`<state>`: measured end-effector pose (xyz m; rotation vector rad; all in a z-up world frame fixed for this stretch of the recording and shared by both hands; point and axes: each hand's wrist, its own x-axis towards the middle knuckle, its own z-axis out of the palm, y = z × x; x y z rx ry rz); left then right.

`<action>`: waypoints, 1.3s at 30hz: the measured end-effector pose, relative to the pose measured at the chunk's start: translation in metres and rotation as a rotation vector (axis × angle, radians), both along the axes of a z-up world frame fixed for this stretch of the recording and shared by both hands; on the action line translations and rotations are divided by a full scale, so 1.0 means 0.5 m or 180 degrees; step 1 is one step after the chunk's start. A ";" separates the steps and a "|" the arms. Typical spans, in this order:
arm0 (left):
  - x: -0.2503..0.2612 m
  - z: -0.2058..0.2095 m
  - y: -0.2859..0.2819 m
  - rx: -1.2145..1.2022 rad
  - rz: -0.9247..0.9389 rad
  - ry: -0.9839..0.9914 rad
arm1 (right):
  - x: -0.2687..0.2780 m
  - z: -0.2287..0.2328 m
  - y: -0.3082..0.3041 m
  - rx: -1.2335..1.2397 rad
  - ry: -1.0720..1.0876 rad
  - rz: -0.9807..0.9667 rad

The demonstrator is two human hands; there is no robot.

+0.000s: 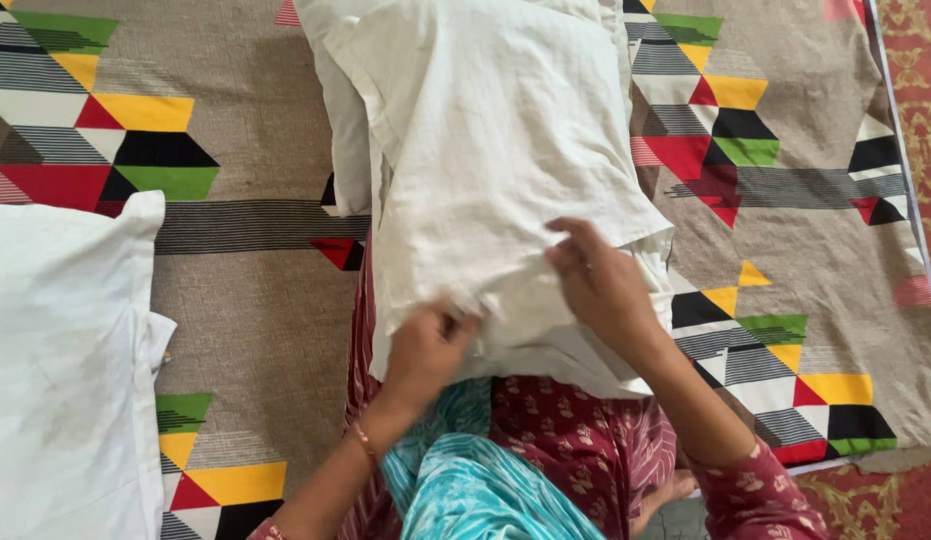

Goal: The person sits on a bed and puts white pillowcases onto pillows. They handle the pillowcases and pillows by hand, inserting the pillows into the cases and smoothing the fabric. The person works on one pillow at a time, completing the task for several pillows.

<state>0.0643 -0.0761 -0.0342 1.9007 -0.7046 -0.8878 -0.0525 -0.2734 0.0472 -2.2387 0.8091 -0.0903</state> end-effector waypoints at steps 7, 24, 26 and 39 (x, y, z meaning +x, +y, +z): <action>0.114 -0.049 0.018 -0.0027 0.0330 0.1080 | -0.043 0.008 -0.009 -0.0147 0.0147 0.1080; 0.084 0.014 0.042 0.0694 -0.0652 0.0071 | -0.070 0.025 -0.121 0.0036 0.1231 0.1048; 0.093 0.025 0.046 0.0927 -0.0614 0.0528 | -0.112 0.004 -0.143 -0.0170 0.1184 0.1034; 0.160 0.038 0.033 0.0541 -0.0985 0.0458 | -0.172 -0.036 -0.281 0.0529 0.1050 0.0398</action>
